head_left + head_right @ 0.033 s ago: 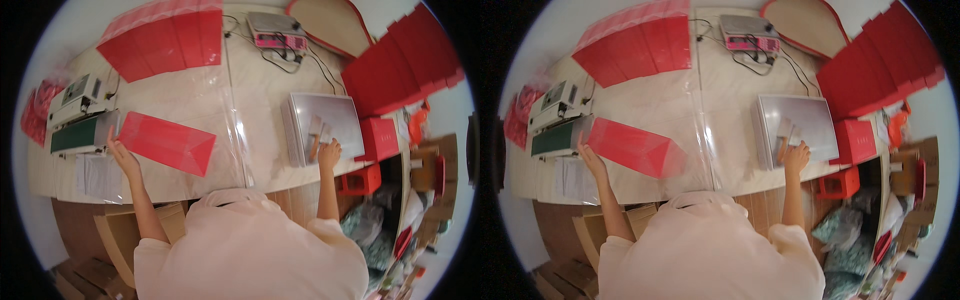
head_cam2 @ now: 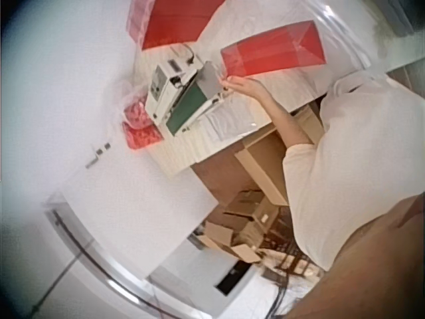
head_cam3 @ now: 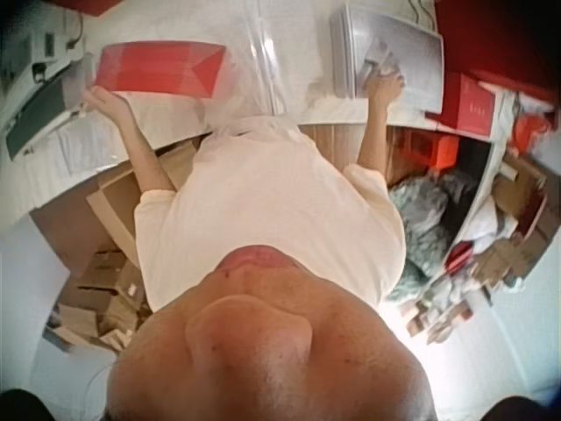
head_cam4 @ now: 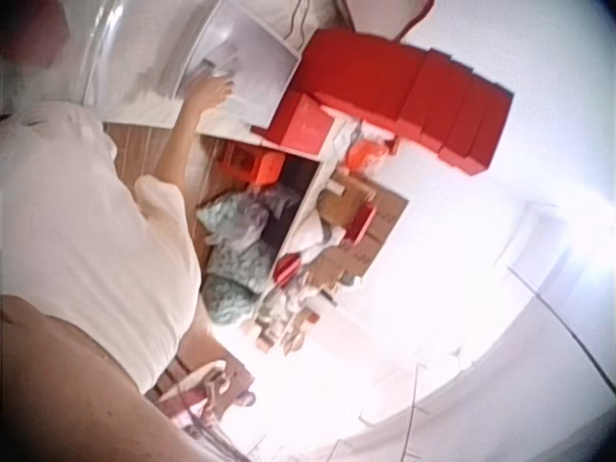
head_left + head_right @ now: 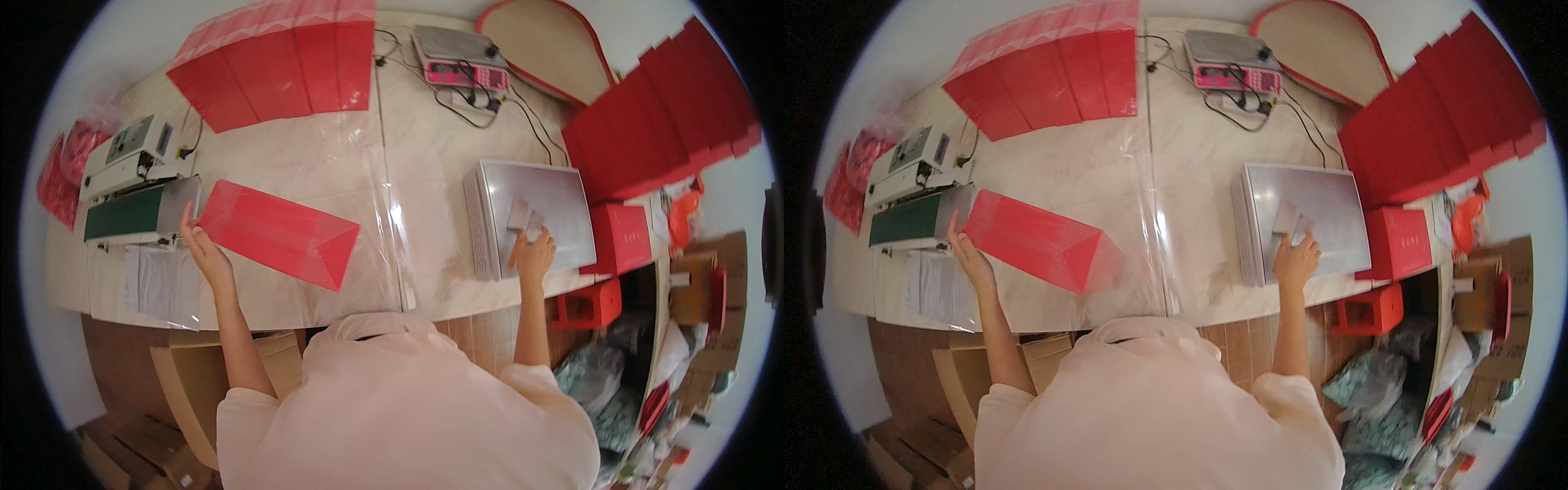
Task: The person places red rectangular boxes into clear plastic sleeves on a workbench. They use a flat metal tool to smooth the plastic and press the edges of the sleeves closed. The person handles the boxes and sleeves repeatedly, stacking the wrapped items on the table.
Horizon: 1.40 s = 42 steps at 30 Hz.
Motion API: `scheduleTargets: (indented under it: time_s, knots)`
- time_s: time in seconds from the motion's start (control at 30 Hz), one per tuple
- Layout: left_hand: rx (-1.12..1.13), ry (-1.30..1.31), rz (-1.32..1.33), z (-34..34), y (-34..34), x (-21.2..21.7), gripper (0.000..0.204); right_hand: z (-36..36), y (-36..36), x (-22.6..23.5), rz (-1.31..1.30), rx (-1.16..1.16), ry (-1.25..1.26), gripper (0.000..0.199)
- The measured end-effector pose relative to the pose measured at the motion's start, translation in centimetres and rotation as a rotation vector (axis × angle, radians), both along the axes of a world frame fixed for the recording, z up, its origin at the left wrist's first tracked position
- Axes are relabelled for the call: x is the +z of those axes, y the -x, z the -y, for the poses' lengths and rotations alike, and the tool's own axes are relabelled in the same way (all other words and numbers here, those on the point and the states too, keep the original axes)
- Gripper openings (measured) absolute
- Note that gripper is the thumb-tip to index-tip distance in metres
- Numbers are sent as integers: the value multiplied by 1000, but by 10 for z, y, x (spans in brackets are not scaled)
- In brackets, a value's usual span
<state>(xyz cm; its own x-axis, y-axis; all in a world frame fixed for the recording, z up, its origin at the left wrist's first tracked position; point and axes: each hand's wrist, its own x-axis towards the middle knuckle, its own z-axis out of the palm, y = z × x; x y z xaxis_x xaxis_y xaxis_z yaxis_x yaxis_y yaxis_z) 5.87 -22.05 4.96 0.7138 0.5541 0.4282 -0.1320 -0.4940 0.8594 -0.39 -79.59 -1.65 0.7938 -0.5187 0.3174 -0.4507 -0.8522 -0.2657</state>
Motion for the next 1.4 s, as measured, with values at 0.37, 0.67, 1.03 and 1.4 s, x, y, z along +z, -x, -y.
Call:
scheduleTargets:
  time_s: [0.37,0.67,1.03,1.4]
  knots:
    - [-175,456,54,15,6,-5,54,-333,-48,155,9,1308,-54,92]
    - [-372,452,-69,31,6,-2,58,-335,-104,176,-233,1272,-244,88]
    - [-440,625,-202,18,-49,-55,42,-198,-222,268,-64,847,-166,83]
    - [-475,455,-602,17,-23,-123,45,-157,-456,188,-129,554,10,86]
